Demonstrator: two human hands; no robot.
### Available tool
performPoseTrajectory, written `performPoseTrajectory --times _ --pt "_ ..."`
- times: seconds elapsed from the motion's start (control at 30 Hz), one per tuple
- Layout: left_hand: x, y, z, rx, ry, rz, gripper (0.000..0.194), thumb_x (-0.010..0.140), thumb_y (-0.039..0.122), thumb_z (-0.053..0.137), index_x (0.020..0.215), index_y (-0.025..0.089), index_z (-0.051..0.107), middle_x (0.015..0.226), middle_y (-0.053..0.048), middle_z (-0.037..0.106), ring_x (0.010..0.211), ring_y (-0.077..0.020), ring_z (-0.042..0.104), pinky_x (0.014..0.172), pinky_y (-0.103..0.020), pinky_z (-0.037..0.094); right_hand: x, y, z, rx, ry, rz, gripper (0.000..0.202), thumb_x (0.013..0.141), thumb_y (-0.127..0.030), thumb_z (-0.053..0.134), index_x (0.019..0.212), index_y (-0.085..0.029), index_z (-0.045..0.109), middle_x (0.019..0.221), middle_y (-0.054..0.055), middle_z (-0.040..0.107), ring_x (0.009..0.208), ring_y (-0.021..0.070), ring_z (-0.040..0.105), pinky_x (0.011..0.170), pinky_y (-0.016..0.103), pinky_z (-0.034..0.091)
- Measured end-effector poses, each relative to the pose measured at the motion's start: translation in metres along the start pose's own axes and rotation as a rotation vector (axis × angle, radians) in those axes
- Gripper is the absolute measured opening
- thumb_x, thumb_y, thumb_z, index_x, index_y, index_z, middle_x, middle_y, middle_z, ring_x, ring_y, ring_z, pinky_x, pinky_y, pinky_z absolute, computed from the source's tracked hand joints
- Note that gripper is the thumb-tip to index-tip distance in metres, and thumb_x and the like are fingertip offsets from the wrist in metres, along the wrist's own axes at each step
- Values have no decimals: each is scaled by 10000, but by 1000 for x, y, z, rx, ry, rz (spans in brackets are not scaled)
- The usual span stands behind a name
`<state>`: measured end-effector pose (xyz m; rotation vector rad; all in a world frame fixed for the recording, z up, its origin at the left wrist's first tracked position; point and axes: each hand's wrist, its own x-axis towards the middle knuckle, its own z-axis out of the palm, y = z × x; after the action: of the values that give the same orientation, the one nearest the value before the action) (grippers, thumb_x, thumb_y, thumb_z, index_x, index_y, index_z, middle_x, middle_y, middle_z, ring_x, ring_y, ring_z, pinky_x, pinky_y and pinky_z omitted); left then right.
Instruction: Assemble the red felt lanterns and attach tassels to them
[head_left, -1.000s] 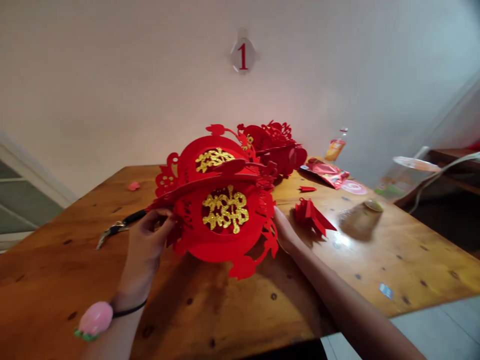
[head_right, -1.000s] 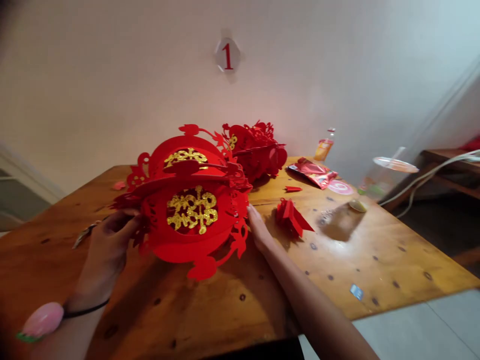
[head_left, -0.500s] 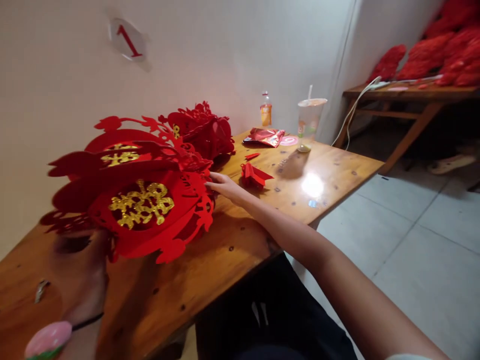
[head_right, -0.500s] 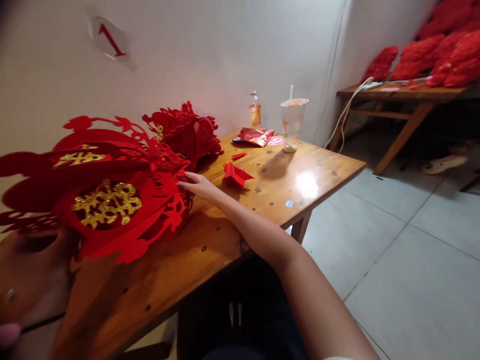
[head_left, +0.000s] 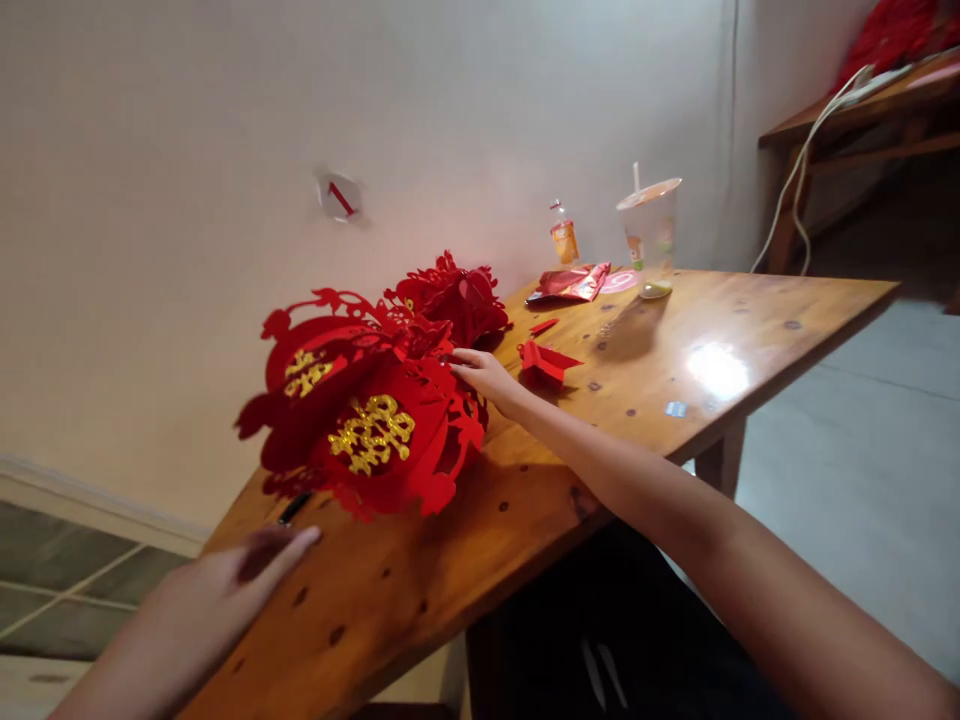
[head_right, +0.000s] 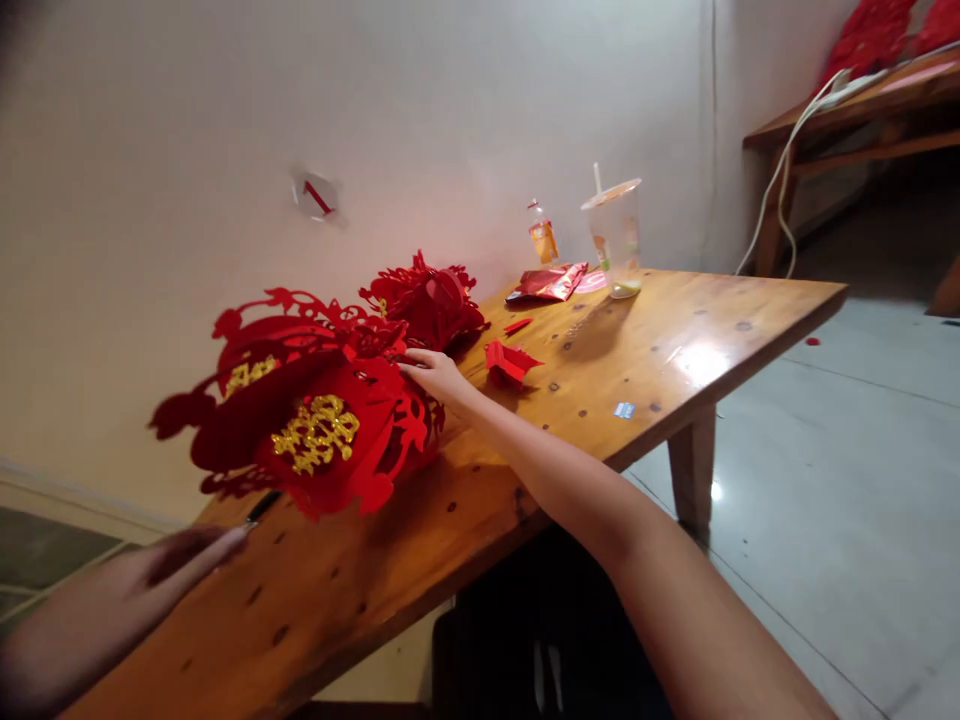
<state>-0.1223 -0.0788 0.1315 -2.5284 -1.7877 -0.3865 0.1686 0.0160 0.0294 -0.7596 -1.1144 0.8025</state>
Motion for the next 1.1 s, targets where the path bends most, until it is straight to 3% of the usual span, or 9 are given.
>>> performPoseTrajectory --times 0.07,0.13,0.27,0.37,0.47,0.6,0.73,0.9,1.1 --pt "-15 23 -12 44 -89 190 214 745 560 472 778 460 658 819 127 705 783 -238 670 697 -362 538 -3 -2 0 -49 4 -61 217 738 -303 578 895 -181 666 910 7 676 871 167 592 774 270 463" --pt "-11 55 -11 18 -42 424 263 766 494 494 978 410 626 980 57 688 884 -233 646 758 -338 530 -6 -5 2 -88 8 -131 226 744 -340 569 863 -176 669 891 8 677 847 175 594 752 266 458" --pt "56 100 7 101 270 652 408 819 368 487 1197 215 502 1249 -91 525 1165 -255 473 1009 -430 348 -7 -11 8 -62 35 -228 250 750 -381 558 864 -186 665 894 12 677 854 190 590 751 271 456" --pt "112 100 17 157 284 547 362 819 333 501 1142 172 518 1188 -129 525 1065 -250 533 903 -389 431 -1 -14 13 -16 63 -244 219 740 -369 561 806 -183 656 847 12 672 838 186 585 749 266 451" --pt "137 94 23 114 403 485 281 790 325 553 1020 163 554 1055 -112 570 923 -225 588 827 -351 460 7 -16 12 -16 66 -240 201 725 -360 571 743 -169 632 776 6 650 771 171 575 701 254 442" --pt "132 87 32 53 444 482 237 806 355 538 955 178 588 932 -89 650 881 -226 608 813 -344 447 19 -18 5 -128 60 -176 185 744 -326 559 807 -166 628 827 18 644 794 171 574 709 267 444" --pt "124 69 33 -67 499 379 259 830 420 481 883 215 630 843 -47 688 789 -210 629 733 -311 452 33 -30 7 -521 71 -41 235 751 -266 583 953 -146 601 925 80 631 865 210 574 764 343 451" --pt "137 51 21 91 492 190 295 785 472 501 825 233 668 735 -65 690 686 -237 622 620 -313 436 47 -61 32 -1195 85 -244 608 638 -183 708 1194 -97 479 1218 196 457 1124 337 427 825 452 436" --pt "148 58 32 261 537 88 290 803 476 472 905 274 654 690 -45 680 654 -241 619 557 -290 390 59 -84 44 -1497 -298 -240 298 690 -289 675 953 -151 648 1021 136 613 982 277 558 766 367 458"
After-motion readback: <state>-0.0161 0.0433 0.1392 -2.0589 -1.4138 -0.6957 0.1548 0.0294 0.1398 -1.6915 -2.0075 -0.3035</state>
